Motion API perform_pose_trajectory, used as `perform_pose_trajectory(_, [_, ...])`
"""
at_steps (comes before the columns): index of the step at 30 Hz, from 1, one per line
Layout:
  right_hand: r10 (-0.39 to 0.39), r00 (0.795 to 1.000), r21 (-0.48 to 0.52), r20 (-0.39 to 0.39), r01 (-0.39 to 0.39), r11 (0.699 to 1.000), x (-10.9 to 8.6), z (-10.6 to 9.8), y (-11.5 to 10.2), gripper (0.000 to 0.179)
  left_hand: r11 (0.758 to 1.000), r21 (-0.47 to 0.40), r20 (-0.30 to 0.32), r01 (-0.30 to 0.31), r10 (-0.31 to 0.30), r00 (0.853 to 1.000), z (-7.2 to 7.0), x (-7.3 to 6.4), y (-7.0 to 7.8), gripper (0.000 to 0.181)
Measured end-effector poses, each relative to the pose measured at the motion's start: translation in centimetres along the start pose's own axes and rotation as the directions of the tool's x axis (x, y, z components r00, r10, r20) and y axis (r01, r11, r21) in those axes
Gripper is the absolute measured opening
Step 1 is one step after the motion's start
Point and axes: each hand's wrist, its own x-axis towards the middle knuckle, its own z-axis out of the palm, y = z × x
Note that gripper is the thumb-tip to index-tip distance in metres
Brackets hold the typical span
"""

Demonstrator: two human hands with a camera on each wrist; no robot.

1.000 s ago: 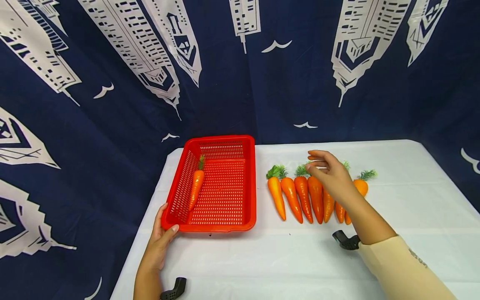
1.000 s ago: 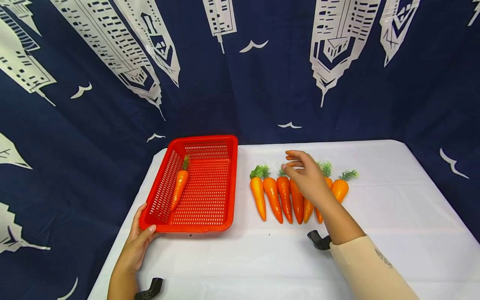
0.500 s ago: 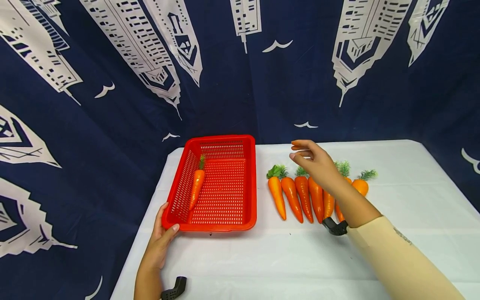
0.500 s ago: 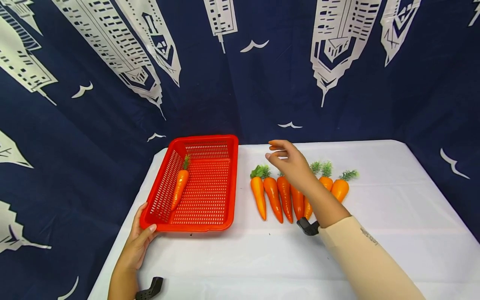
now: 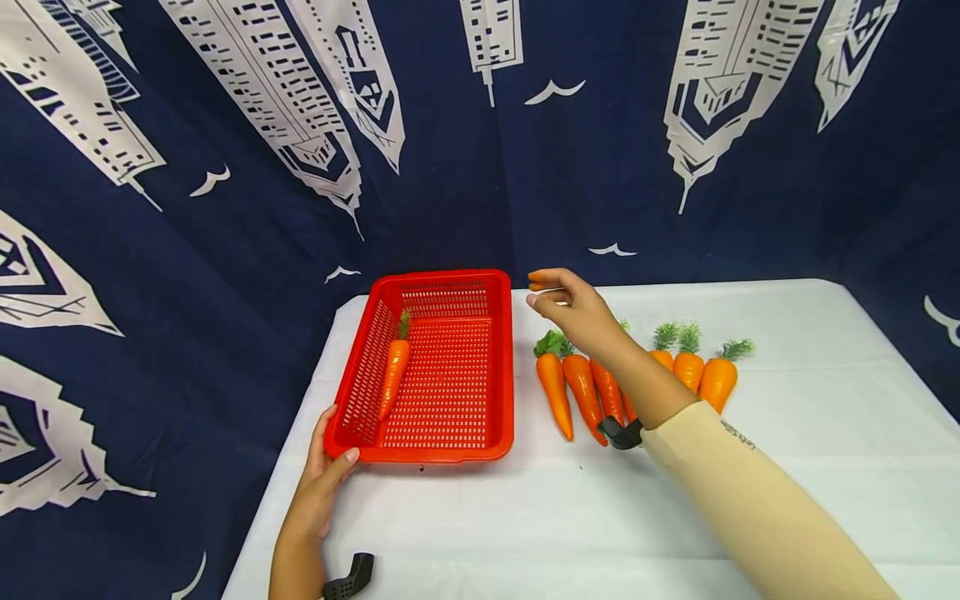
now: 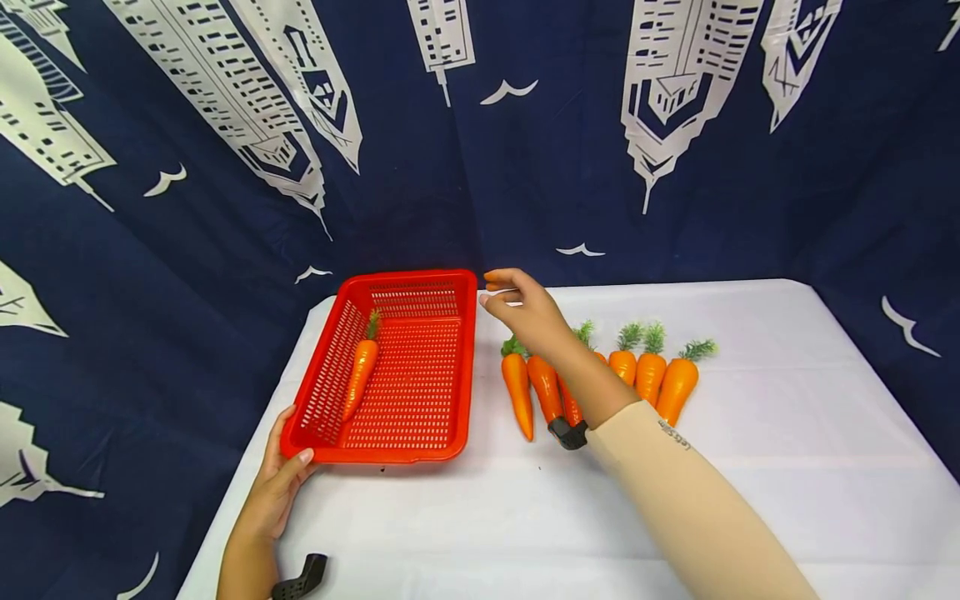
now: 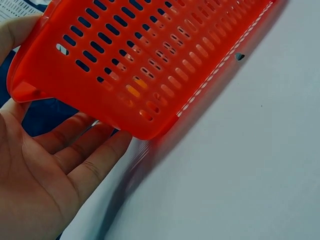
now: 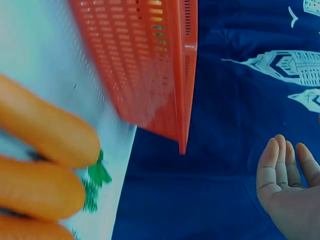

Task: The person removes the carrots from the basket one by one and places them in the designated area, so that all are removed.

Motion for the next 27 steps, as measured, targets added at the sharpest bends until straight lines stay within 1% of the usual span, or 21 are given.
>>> perform_pose_trajectory(8, [-0.024, 0.999, 0.077, 0.021, 0.022, 0.997, 1.8, 2.6, -0.5, 0.045, 1.0, -0.009, -0.007, 0.001, -0.001, 1.0, 0.1, 0.0, 0.0, 0.078])
perform_pose_trajectory(20, [-0.015, 0.998, 0.155, 0.064, 0.005, 0.988, 4.1, 5.8, -1.3, 0.042, 1.0, -0.011, -0.011, -0.002, 0.002, 1.0, 0.0, 0.1, -0.2, 0.078])
perform_pose_trajectory(23, [-0.01, 0.997, 0.163, 0.072, -0.002, 0.987, 4.6, 6.5, -1.6, 0.042, 1.0, -0.008, -0.006, -0.013, 0.013, 1.0, 0.0, 0.1, -0.2, 0.077])
perform_pose_trajectory(27, [-0.025, 0.997, 0.176, 0.079, 0.011, 0.984, 5.3, 7.3, -2.1, 0.042, 1.0, -0.011, -0.005, -0.027, 0.027, 1.0, 0.0, 0.1, -0.1, 0.077])
